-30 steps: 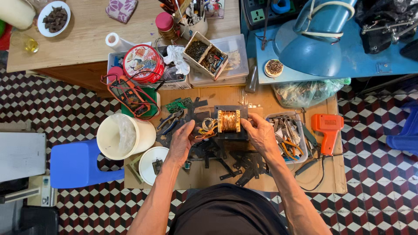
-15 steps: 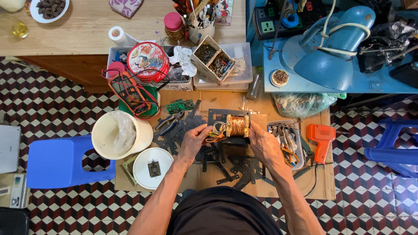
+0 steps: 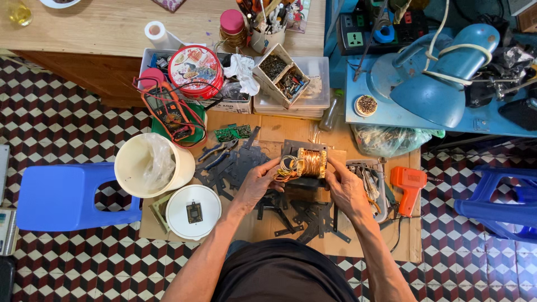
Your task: The person works at a cluttered workbench on a transformer with a copper-wound coil. They pick up flat metal core laminations one at a time and insert them into the coil window, pressing them into place and stacking them, occasionally repositioning the coil and rearranging loose laminations on the bench.
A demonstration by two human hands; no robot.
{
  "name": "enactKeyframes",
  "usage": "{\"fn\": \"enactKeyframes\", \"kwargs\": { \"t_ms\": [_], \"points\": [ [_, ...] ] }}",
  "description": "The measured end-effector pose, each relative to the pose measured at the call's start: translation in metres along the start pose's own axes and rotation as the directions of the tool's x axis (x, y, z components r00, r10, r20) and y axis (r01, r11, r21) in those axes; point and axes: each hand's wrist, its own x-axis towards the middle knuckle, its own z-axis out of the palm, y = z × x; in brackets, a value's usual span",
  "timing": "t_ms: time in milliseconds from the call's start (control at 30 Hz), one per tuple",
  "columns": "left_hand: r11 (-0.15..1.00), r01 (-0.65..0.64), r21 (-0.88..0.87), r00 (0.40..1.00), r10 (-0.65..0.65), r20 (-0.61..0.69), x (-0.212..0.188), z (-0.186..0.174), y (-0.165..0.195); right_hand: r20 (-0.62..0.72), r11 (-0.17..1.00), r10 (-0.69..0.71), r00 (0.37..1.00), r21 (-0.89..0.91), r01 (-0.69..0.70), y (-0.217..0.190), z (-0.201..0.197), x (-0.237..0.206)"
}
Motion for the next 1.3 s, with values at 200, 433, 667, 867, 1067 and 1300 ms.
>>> {"fn": "enactKeyframes", "kwargs": {
  "t_ms": [200,433,667,867,1067,1300],
  "points": [
    [0.988,-0.142,-0.063,0.977,0.13,-0.168,0.002,0.018,-0.031,-0.047,0.982,0.099,0.994,0.167,-0.09,0.008,0.012,-0.015],
    [0.64,-0.318,0.7,0.776,0.6,-0.195,-0.02,0.039,-0.026,-0.131,0.95,-0.217,0.967,-0.256,0.179,0.016,0.021,-0.017],
    [0.651,-0.387,0.653,0.793,0.597,-0.125,-0.03,-0.004,-0.044,-0.159,0.985,0.033,0.987,-0.161,-0.059,-0.01,0.037,-0.022],
    [0.696,0.068,0.715,0.719,0.462,-0.519,-0.001,-0.1,-0.086,-0.293,0.962,0.273,0.916,0.058,-0.268,0.007,0.04,-0.06],
    [0.469,0.574,0.671,0.756,0.012,-0.655,0.051,-0.122,-0.106,-0.221,0.891,0.452,0.864,0.162,-0.425,0.08,0.067,-0.11],
    [0.529,0.39,0.754,0.723,0.331,-0.606,0.032,-0.133,-0.138,-0.14,0.866,0.477,0.868,0.246,-0.436,0.093,0.091,-0.131]
  ]
}}
